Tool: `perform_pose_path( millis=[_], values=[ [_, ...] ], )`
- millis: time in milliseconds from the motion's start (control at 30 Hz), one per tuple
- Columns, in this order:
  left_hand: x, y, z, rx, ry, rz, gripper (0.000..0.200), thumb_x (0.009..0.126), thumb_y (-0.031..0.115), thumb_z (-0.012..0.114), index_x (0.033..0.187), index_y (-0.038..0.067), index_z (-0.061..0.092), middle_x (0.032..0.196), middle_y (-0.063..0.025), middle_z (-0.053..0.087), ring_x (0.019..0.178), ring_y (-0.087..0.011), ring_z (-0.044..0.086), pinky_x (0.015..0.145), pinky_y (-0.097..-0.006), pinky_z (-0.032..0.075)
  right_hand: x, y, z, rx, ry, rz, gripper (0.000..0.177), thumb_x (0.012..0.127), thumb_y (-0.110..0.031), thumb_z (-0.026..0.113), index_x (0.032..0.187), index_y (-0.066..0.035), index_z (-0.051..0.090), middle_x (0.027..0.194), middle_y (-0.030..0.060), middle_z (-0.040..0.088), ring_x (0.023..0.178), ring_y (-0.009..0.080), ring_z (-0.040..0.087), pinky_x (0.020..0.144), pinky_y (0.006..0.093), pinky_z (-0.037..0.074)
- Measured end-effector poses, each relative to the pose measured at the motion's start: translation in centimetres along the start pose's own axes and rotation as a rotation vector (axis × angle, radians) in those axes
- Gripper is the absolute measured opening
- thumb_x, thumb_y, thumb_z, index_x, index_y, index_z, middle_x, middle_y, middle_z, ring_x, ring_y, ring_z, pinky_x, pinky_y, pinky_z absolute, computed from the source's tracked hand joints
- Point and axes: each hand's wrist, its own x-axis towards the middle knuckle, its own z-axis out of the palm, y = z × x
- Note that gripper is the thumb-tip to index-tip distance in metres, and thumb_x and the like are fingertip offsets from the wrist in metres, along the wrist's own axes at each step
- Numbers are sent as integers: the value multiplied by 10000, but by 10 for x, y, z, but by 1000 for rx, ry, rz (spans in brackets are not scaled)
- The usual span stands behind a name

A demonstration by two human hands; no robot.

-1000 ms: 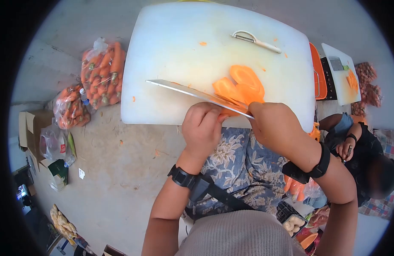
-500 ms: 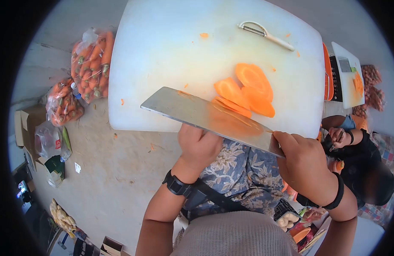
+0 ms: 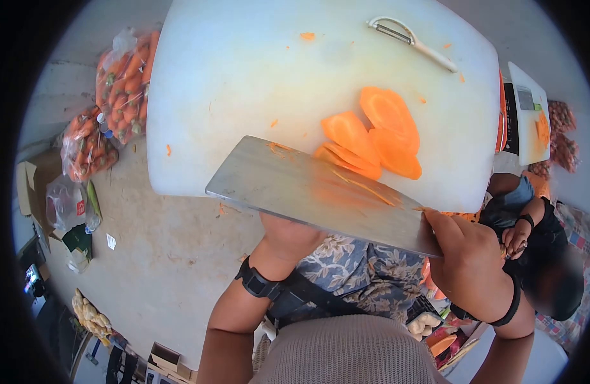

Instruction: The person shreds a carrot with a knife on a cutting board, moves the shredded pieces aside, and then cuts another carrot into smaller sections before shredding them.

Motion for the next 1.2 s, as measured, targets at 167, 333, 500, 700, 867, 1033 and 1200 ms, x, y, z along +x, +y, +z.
perform_pose_path(
  millis=[167, 333, 500, 700, 867, 1033, 1200],
  values=[
    [17, 4, -3, -103, 76, 60, 198, 654, -16, 714, 838, 54, 692, 913, -92, 674, 800, -278, 650, 699, -373, 523, 8, 2, -7, 45, -91, 29, 180, 702, -5, 613, 867, -11, 542, 637, 104, 524, 541, 288, 572, 490, 386, 449],
    [19, 0, -5, -152, 32, 53, 189, 627, -12, 701, 808, 37, 681, 906, -105, 672, 819, -284, 649, 722, -358, 529, 18, 1, -5, 56, -155, 55, 142, 716, -18, 616, 795, -31, 498, 628, 114, 526, 532, 308, 558, 495, 400, 443],
    [24, 3, -6, -149, 33, 59, 171, 619, -6, 692, 787, 27, 677, 914, -110, 670, 832, -288, 642, 734, -351, 533, 34, 0, -5, 38, -214, 38, 137, 744, -35, 615, 792, -32, 487, 612, 110, 526, 516, 307, 561, 481, 397, 448],
    [25, 5, -2, -108, 105, 91, 220, 599, -26, 702, 815, 15, 690, 903, -94, 657, 803, -267, 625, 712, -332, 524, 52, 3, 15, 53, -210, 58, 142, 750, -55, 606, 858, -20, 520, 650, 148, 599, 555, 321, 613, 510, 395, 490],
    [25, 6, -2, -75, 102, 77, 237, 618, -40, 700, 841, 40, 702, 862, -70, 637, 763, -252, 605, 658, -320, 506, 44, 2, 29, 12, -99, 60, 125, 752, -59, 599, 852, -21, 534, 667, 158, 618, 570, 316, 628, 518, 396, 497],
    [23, 4, -1, -65, 107, 73, 222, 623, -38, 691, 832, 36, 695, 892, -83, 654, 780, -271, 617, 668, -338, 515, 28, -3, 16, 23, -29, 6, 124, 733, -49, 603, 832, -34, 530, 639, 121, 588, 545, 295, 609, 506, 386, 485],
    [17, 1, -1, -77, 92, 102, 196, 637, -19, 697, 821, 48, 693, 923, -99, 669, 792, -300, 642, 680, -357, 524, 13, -11, -2, 46, -81, 61, 430, 584, 65, 625, 1009, 19, 573, 749, 144, 602, 678, 334, 624, 585, 410, 492]
  ],
)
